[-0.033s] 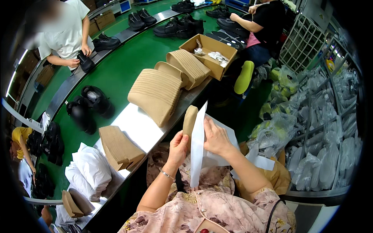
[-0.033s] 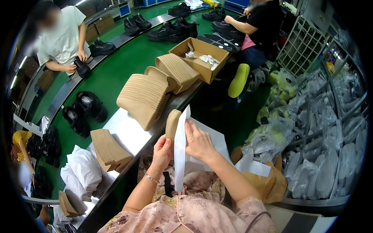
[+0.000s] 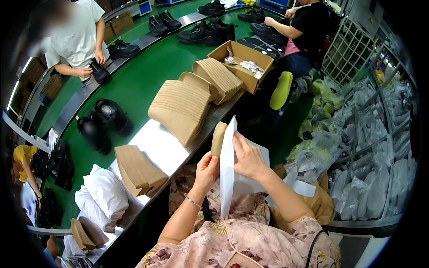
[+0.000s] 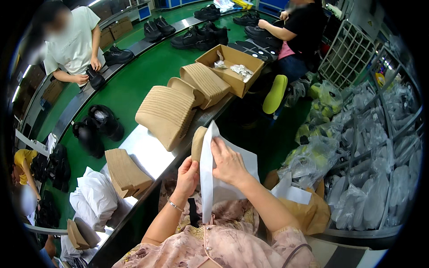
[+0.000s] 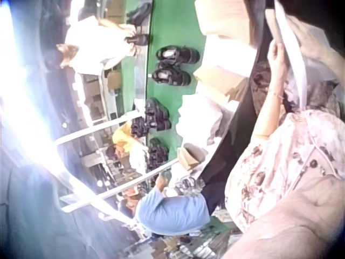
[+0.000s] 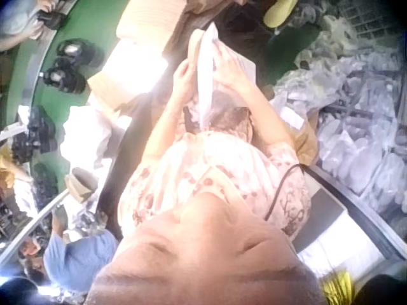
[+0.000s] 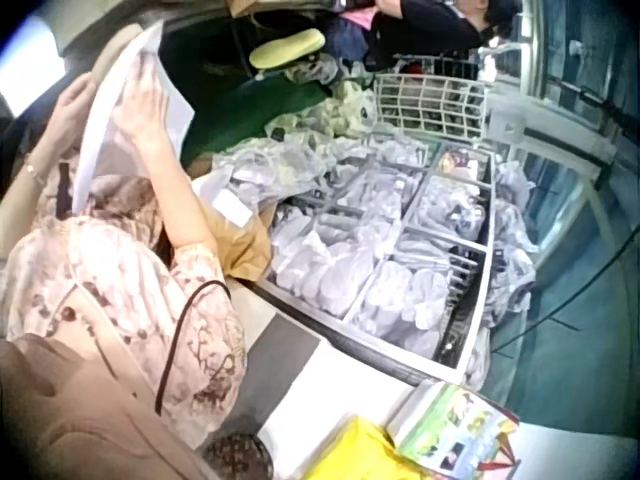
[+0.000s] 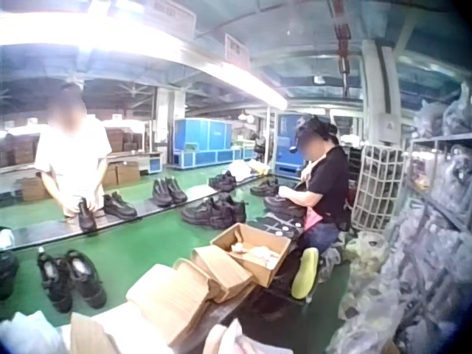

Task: The person wraps cardboard shoe lasts in white paper and inserts them into black sneakers, then organizes and stacks more cardboard components.

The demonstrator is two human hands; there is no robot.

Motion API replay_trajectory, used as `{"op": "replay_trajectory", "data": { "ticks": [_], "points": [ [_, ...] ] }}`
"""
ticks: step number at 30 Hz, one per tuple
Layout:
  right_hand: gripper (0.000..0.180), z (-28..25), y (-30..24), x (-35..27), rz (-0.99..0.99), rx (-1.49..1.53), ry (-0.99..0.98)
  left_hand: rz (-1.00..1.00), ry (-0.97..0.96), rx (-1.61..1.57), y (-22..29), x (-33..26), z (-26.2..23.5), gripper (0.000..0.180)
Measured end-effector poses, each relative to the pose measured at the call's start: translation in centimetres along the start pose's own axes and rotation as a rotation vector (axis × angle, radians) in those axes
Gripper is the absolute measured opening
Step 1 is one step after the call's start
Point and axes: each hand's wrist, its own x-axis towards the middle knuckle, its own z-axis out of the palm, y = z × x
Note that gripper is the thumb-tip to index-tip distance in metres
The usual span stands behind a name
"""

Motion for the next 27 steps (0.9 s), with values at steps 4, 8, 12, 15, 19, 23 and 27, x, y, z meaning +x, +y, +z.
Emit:
{"op": "replay_trajectory", "data": {
  "ticks": [4, 8, 12, 15, 19, 23, 27],
  "points": [
    [0.071, 0.2, -0.5, 1.3, -0.047, -0.027, 0.03, -0.041, -0.002, -0.068, 0.3, -0.4, -0.3, 0.021],
    [0.078, 0.6, 0.1, 2.0, -0.14, -0.007, 0.003, -0.094, -0.07, -0.141, 0.6, -0.3, -1.2, 0.019],
    [0.086, 0.5, 0.0, 2.5, -0.186, -0.012, -0.098, -0.144, -0.094, -0.238, 1.1, -0.9, -1.5, 0.019],
    [0.091, 0.3, 0.0, 2.8, -0.167, 0.062, -0.198, -0.169, -0.136, -0.263, 1.3, -0.9, -2.4, 0.018],
    [0.094, -0.5, 0.8, 3.4, -0.186, 0.118, -0.267, -0.185, -0.151, -0.286, 1.9, -1.1, -2.3, 0.018],
    [0.089, -0.2, -0.2, 2.8, -0.148, -0.275, -0.243, -0.202, -0.132, -0.262, 1.3, -1.2, -2.7, 0.015],
    [0.078, -1.1, -1.6, 2.8, -0.091, -0.312, -0.235, -0.177, -0.092, -0.221, 1.0, -1.1, -3.0, 0.016]
  ]
}}
